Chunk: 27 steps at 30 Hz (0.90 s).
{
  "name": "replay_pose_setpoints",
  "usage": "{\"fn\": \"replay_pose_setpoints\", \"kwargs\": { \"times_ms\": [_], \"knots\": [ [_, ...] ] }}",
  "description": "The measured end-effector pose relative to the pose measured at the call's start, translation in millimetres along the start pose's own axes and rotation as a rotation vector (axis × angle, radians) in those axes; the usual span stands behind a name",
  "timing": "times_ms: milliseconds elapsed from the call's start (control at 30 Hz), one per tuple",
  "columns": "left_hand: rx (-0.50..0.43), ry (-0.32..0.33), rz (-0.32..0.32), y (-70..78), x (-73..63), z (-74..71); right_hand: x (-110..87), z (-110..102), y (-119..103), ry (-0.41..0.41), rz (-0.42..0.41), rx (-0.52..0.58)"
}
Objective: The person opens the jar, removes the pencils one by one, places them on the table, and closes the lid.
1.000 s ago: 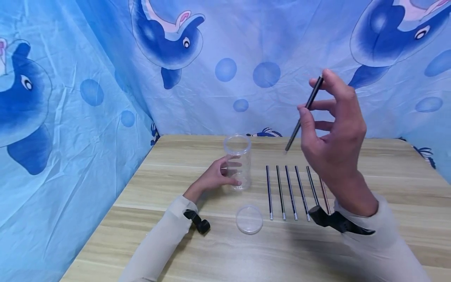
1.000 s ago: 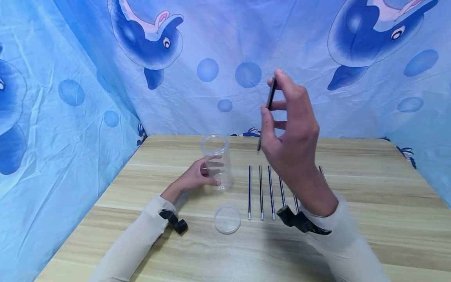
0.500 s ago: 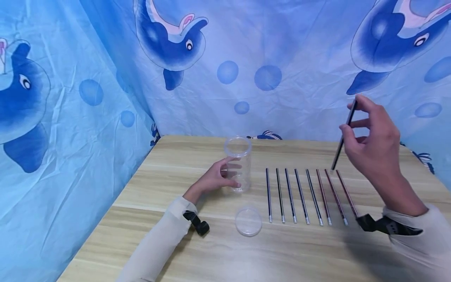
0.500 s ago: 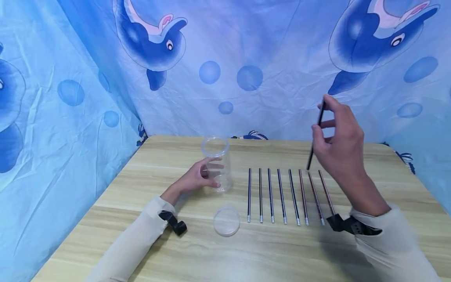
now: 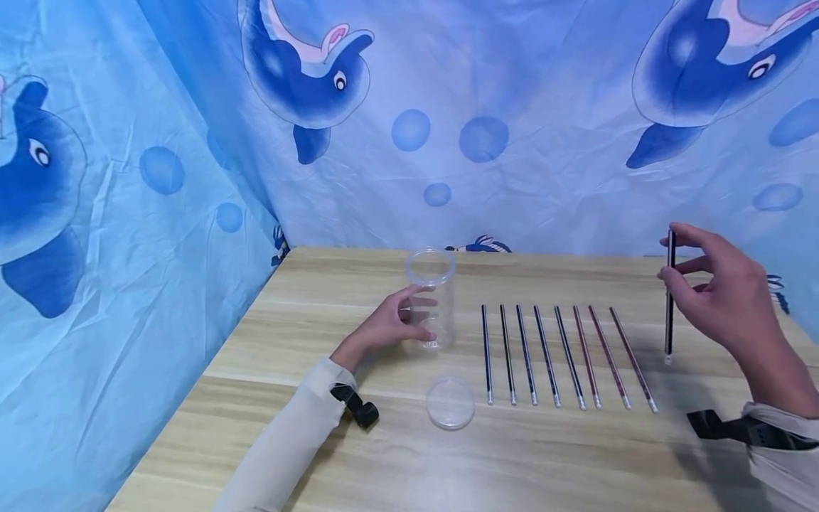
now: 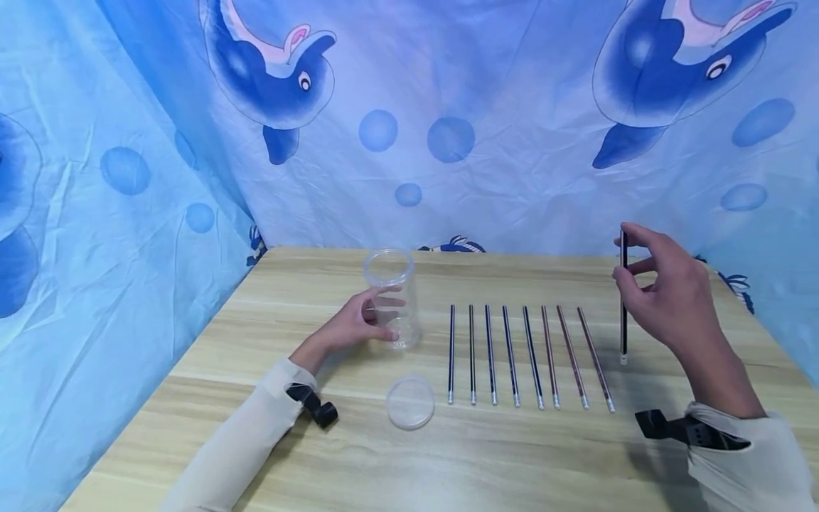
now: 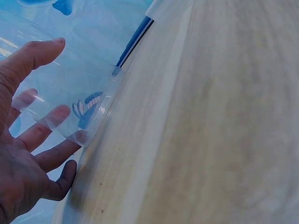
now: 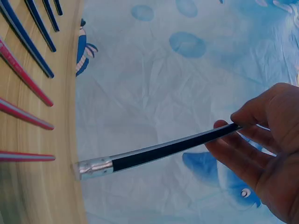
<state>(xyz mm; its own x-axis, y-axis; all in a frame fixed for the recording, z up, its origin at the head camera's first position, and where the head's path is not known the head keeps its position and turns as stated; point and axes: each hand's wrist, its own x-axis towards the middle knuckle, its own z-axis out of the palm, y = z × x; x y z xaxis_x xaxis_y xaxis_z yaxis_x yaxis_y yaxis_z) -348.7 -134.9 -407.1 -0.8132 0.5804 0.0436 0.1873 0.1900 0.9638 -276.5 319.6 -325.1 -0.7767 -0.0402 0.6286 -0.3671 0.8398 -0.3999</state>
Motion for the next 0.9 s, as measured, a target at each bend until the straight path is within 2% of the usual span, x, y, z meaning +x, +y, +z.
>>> {"fn": "replay_pose_setpoints", "kwargs": {
  "times_ms": [100, 267, 367, 467, 667, 900],
  "knots": [
    [0.014, 0.004, 0.002, -6.7, 3.1, -1.6, 0.2, 1.8, 11.7, -0.099, 0.048, -0.017],
    [0.033, 0.005, 0.004, -22.5, 8.0, -4.5, -3.5, 11.7, 38.6, -0.357, 0.152, -0.019],
    [0.046, 0.006, 0.009, -25.4, 8.1, -4.9, -8.8, 22.3, 57.0, -0.519, 0.207, 0.002],
    [0.051, 0.009, 0.011, -24.8, 7.5, -5.5, -11.8, 31.4, 68.5, -0.627, 0.251, 0.019],
    [0.033, 0.013, 0.009, -23.1, 5.7, -6.8, -13.1, 42.4, 80.7, -0.705, 0.328, 0.045],
    [0.024, 0.008, 0.010, -23.5, 5.6, -5.7, -17.8, 53.8, 87.6, -0.768, 0.341, 0.033]
  ]
}}
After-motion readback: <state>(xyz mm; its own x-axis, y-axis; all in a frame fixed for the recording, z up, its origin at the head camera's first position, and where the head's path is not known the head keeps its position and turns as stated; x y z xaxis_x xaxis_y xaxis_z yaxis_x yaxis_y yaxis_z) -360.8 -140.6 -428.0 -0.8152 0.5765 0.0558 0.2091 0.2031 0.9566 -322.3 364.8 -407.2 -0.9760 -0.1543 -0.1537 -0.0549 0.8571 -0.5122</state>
